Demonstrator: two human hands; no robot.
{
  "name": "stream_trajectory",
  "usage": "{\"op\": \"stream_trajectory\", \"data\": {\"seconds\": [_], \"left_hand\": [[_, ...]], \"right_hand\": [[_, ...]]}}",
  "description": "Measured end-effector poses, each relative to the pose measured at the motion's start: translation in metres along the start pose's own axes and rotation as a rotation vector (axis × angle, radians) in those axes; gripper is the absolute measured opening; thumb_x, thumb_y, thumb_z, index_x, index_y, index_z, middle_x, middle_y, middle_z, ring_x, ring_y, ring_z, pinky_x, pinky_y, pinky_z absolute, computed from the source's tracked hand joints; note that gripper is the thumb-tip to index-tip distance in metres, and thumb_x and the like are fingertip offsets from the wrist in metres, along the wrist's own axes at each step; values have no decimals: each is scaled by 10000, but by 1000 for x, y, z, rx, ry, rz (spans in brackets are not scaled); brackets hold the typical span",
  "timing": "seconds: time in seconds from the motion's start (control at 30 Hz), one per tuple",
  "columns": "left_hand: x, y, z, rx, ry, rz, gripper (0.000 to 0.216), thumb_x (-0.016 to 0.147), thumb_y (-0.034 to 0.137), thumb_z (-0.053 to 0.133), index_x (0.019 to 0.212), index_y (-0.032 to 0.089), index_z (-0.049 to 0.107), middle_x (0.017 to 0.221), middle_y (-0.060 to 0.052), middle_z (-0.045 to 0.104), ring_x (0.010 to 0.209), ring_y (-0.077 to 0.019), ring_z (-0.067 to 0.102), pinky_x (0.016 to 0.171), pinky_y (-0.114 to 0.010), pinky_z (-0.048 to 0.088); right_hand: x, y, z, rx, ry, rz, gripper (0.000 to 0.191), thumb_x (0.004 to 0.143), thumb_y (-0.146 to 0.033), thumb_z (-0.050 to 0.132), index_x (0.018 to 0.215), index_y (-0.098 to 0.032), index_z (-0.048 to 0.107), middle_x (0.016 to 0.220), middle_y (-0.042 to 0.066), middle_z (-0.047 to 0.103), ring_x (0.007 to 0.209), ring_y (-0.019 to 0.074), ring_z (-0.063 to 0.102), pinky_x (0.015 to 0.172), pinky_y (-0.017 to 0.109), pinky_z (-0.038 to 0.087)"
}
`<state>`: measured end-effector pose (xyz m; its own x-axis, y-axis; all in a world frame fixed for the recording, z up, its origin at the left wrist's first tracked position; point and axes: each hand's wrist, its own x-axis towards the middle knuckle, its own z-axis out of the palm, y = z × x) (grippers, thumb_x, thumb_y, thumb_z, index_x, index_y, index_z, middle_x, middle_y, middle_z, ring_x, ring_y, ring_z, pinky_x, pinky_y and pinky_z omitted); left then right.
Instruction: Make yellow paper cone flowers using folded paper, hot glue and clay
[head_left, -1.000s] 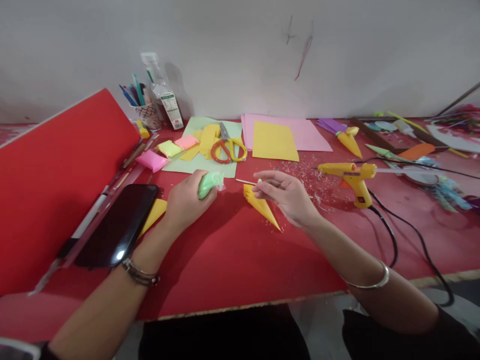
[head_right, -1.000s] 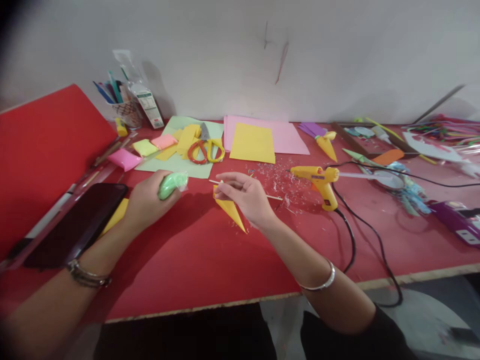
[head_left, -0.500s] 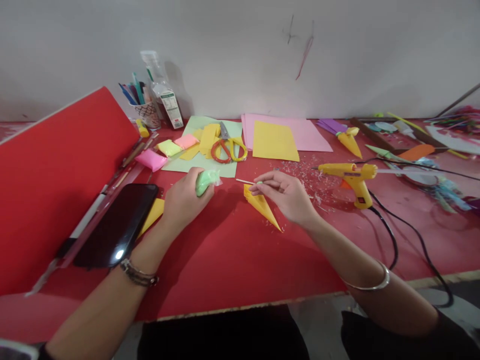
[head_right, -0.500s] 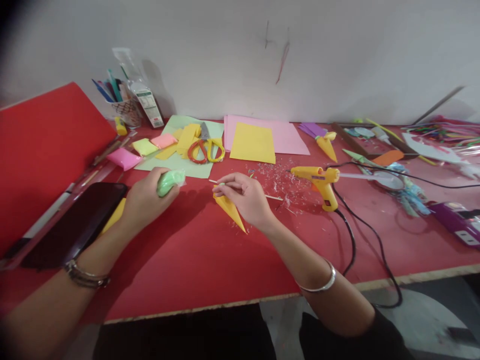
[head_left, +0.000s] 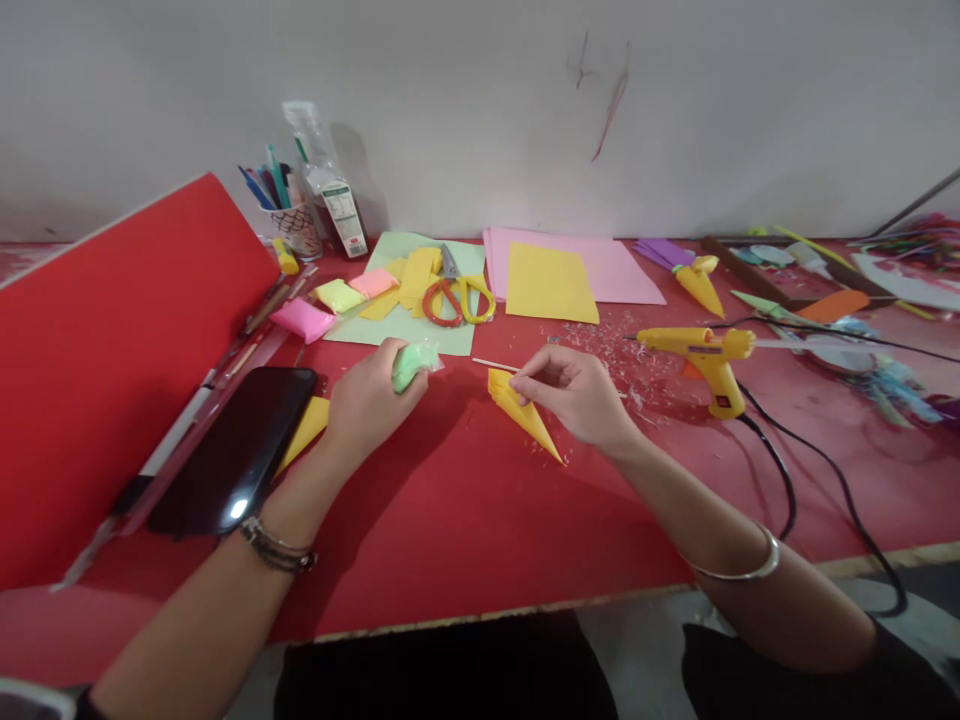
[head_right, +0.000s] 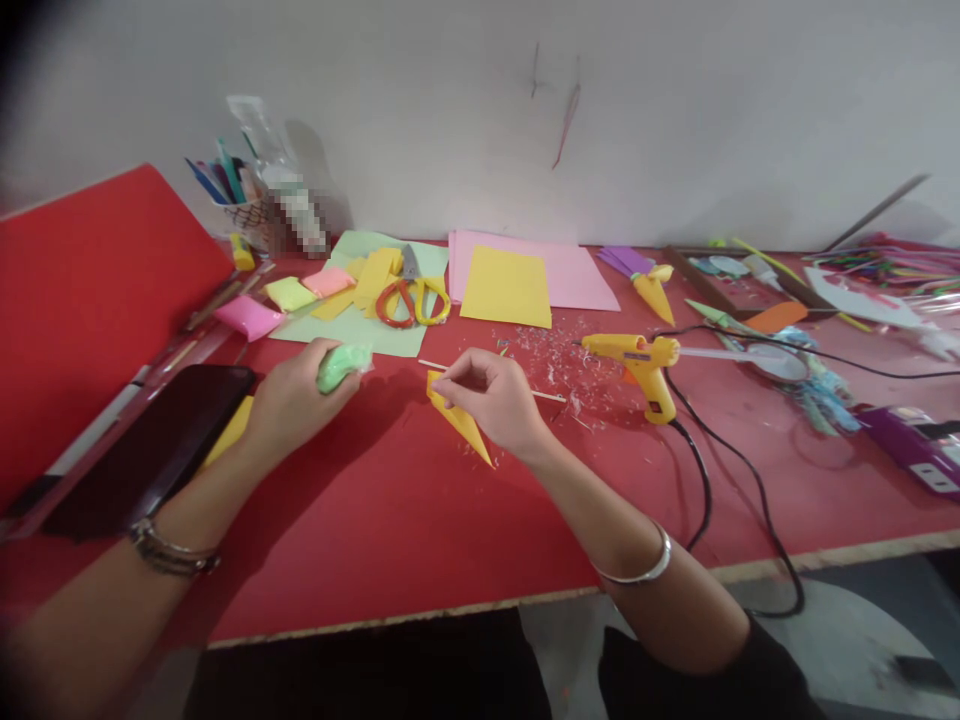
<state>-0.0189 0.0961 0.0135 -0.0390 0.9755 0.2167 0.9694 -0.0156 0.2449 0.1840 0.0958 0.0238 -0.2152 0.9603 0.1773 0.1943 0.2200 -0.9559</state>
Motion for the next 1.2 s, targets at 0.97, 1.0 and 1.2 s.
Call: {"op": "stream_trajectory", "data": {"seconds": [0.97, 1.0, 1.2], "left_hand": [[1, -1, 2, 27, -36, 47, 275, 761, 391, 395, 923, 198, 504, 805, -50, 645, 726, -227, 598, 508, -261, 358], [1, -2, 2, 28, -43, 61, 266, 762, 382, 393, 915, 197, 506, 810, -53, 646, 725, -229, 597, 514, -267, 363], [4, -5, 6, 25, -82, 100, 248, 750, 346, 426, 919, 185, 509, 899, -82, 628, 833, -254, 574, 641, -323, 416]], "right_hand": [[2, 4, -3, -139, -3, -55, 111, 751, -214, 522, 692, -180, 610, 567, -21, 579, 509, 88, 540, 533, 242, 433], [2, 5, -4, -219, 14, -100, 119, 758, -195, 508, 717, -189, 620, 604, -12, 585, 552, 98, 545, 552, 244, 426], [2, 8, -3, -597, 43, -254, 196, 778, -221, 480, 927, -186, 602, 806, 56, 544, 727, 163, 535, 671, 306, 434]]}}
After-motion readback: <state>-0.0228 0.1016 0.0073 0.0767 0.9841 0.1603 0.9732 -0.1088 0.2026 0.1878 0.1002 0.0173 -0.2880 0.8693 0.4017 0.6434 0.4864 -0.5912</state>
